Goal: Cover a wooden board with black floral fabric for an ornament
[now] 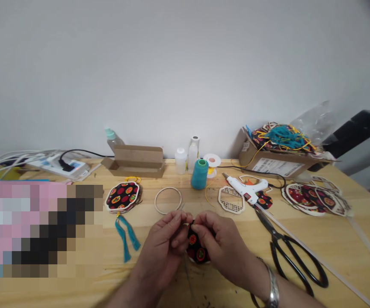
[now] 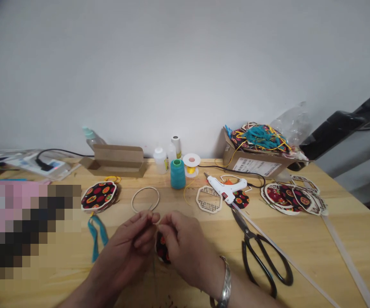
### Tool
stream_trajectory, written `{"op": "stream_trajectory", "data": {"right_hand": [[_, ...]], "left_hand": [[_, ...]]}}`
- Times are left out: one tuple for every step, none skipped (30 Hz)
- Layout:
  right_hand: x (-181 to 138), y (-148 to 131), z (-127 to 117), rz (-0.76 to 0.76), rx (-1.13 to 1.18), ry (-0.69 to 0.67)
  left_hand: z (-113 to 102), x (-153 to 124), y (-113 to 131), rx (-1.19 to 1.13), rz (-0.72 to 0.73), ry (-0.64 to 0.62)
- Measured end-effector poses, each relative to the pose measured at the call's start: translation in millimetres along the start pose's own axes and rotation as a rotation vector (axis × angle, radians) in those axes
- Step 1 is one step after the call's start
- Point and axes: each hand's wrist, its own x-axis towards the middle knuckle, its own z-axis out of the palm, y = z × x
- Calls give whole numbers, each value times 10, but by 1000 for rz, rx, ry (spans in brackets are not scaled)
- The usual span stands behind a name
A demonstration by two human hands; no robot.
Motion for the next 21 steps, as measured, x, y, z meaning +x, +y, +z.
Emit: {"op": "stream_trajectory", "data": {"right_hand": [[4, 1, 2, 2, 12, -14], [7, 2, 3, 6, 29, -26], [10, 4, 4, 11, 46, -40], [12, 9, 2, 17, 63, -53], [16, 15, -1, 27, 76, -60], [23, 24, -7, 44, 86, -64], [34, 34, -16, 68, 93, -62], [49, 43, -29, 98, 101, -55], [67, 49, -45, 132, 109, -38], [88, 52, -63, 169, 125, -18], [110, 49, -81, 214, 162, -10], [131, 43, -98, 266, 227, -15], [148, 33, -112, 322, 322, -30], [160, 22, -122, 377, 439, -54], [168, 11, -128, 424, 565, -83], [172, 3, -130, 457, 683, -107], [172, -1, -129, 474, 777, -118], [170, 0, -127, 479, 845, -125], [167, 5, -124, 477, 891, -138], [164, 15, -121, 470, 925, -153], [161, 26, -119, 460, 950, -172]], "left_hand": [[-2, -3, -4, 0, 2, -7], [-3, -5, -9, 1, 2, -17], [-4, -7, -14, 1, 2, -28], [-6, -9, -19, -2, 4, -38], [-7, -11, -22, -3, 10, -42], [-8, -13, -24, -1, 20, -44], [-8, -15, -25, 5, 31, -45], [-8, -18, -24, 12, 44, -48], [-7, -22, -24, 19, 54, -54], [-6, -25, -23, 23, 61, -64], [-5, -29, -22, 26, 64, -76], [-4, -33, -23, 27, 64, -88], [-3, -36, -25, 32, 64, -99], [-4, -38, -28, 44, 69, -107], [-5, -40, -32, 64, 76, -115], [-6, -41, -39, 90, 88, -123], [-8, -42, -46, 121, 100, -129], [-9, -44, -54, 156, 112, -130], [-9, -46, -63, 193, 122, -130], [-8, -49, -71, 232, 130, -125], [-7, -52, -78, 273, 135, -116]]}}
